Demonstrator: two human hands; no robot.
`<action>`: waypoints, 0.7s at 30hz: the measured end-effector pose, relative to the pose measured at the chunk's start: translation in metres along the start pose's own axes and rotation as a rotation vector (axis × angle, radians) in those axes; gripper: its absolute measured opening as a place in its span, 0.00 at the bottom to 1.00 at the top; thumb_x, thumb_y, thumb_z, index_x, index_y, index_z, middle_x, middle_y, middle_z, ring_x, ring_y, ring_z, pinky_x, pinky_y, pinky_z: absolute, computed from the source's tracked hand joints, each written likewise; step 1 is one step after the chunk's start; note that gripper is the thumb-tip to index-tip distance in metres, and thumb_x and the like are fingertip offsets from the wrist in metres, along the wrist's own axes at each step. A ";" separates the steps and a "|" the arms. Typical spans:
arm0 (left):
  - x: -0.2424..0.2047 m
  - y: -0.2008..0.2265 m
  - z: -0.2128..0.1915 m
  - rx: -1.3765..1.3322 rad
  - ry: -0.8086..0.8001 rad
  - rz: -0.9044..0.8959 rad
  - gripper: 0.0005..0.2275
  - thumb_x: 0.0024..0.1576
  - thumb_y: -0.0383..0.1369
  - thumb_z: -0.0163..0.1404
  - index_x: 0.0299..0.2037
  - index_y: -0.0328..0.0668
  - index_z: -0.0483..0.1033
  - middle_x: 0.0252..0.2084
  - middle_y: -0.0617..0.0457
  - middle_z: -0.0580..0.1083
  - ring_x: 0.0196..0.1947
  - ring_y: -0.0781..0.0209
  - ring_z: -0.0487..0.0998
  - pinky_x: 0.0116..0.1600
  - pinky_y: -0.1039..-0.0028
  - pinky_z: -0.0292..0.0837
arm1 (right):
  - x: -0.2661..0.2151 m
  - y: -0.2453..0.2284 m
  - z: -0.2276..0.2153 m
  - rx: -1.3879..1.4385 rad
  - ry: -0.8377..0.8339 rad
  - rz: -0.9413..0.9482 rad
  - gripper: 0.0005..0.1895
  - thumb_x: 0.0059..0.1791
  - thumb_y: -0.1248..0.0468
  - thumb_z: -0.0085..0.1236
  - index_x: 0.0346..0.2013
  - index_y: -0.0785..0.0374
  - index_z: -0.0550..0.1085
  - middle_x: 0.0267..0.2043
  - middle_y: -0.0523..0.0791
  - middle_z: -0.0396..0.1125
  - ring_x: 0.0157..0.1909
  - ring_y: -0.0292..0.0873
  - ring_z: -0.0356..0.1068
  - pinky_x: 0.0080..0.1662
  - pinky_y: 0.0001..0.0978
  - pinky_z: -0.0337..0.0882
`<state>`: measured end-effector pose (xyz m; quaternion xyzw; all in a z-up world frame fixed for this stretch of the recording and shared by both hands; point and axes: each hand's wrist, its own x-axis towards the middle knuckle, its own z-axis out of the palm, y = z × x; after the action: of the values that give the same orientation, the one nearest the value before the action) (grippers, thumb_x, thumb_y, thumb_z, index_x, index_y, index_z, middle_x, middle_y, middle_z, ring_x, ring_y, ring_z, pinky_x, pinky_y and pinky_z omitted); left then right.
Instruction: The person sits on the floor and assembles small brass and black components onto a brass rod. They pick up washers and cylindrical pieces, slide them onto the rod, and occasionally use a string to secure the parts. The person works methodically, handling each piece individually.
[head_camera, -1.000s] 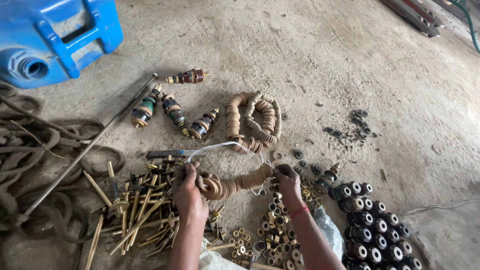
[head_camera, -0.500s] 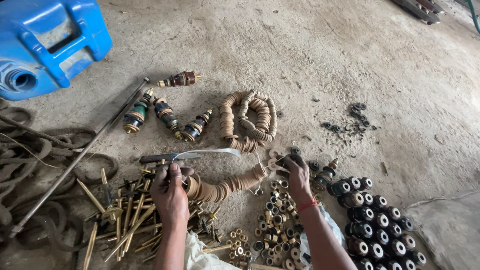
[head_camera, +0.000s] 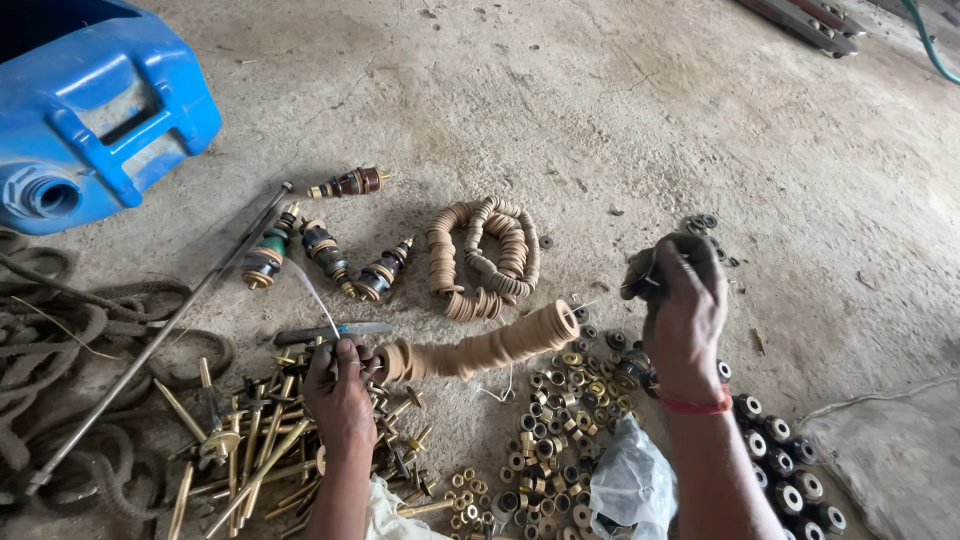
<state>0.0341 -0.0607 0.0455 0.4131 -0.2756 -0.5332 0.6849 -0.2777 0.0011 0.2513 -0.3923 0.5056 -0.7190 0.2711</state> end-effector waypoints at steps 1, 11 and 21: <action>0.002 -0.005 0.001 0.000 -0.004 -0.008 0.08 0.66 0.34 0.53 0.42 0.37 0.78 0.38 0.49 0.78 0.35 0.65 0.80 0.40 0.73 0.80 | 0.002 -0.013 0.000 -0.029 0.007 -0.027 0.05 0.60 0.66 0.45 0.46 0.64 0.69 0.35 0.47 0.68 0.34 0.40 0.69 0.36 0.33 0.73; 0.019 -0.146 0.021 0.320 -0.105 -0.475 0.06 0.61 0.29 0.54 0.42 0.35 0.81 0.31 0.52 0.78 0.28 0.66 0.74 0.31 0.74 0.70 | 0.009 -0.062 0.020 -0.488 -0.163 -0.005 0.05 0.56 0.67 0.47 0.42 0.67 0.69 0.32 0.46 0.69 0.32 0.38 0.70 0.33 0.33 0.74; 0.007 -0.149 0.021 0.468 -0.131 -0.524 0.12 0.60 0.28 0.50 0.53 0.45 0.76 0.45 0.50 0.78 0.30 0.63 0.78 0.28 0.77 0.77 | 0.046 -0.107 0.062 -0.443 -0.314 -0.090 0.05 0.58 0.67 0.48 0.45 0.68 0.68 0.34 0.46 0.67 0.33 0.39 0.69 0.33 0.34 0.77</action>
<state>-0.0564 -0.0863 -0.0723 0.5804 -0.3181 -0.6384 0.3929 -0.2499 -0.0300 0.3767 -0.5707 0.5843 -0.5328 0.2215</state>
